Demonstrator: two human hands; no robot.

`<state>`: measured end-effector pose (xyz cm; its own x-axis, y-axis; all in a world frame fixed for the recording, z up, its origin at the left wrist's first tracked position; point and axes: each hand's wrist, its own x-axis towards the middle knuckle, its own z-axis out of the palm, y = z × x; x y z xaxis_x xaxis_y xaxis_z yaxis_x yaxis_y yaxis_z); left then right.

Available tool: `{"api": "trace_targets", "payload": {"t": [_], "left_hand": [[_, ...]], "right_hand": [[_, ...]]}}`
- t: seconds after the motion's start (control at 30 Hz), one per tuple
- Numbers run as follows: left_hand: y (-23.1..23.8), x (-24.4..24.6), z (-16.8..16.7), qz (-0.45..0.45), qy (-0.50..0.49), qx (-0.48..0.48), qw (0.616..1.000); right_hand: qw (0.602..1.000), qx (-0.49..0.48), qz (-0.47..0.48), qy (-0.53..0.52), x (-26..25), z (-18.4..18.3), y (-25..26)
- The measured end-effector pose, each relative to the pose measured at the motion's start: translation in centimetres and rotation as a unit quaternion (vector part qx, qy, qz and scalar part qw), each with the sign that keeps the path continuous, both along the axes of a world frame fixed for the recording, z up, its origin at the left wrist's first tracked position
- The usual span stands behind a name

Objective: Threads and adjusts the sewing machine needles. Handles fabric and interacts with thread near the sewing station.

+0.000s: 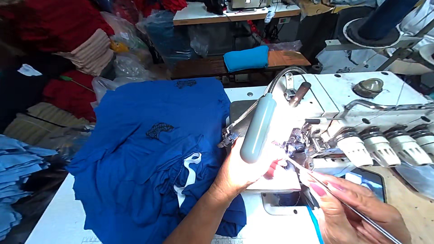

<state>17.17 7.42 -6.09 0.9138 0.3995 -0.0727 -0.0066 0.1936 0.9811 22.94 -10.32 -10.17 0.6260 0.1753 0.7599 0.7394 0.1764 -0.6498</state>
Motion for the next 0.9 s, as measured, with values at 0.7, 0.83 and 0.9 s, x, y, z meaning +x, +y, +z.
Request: {"api": "trace_targets", "payload": {"t": [0.7,0.83,0.9], "left_hand": [[1.4,0.9,-2.1,0.035,-0.026,0.343,0.938],[1.7,0.7,-2.3,0.019,-0.028,0.333,0.942],[1.6,0.7,-2.4,0.019,-0.03,0.335,0.942]], "right_hand": [[0.986,-0.083,-0.108,-0.093,-0.6,-0.9,1.8],[0.984,-0.095,-0.108,-0.102,-0.6,-0.8,1.8],[0.984,-0.1,-0.113,-0.099,-0.7,-0.8,1.8]]}}
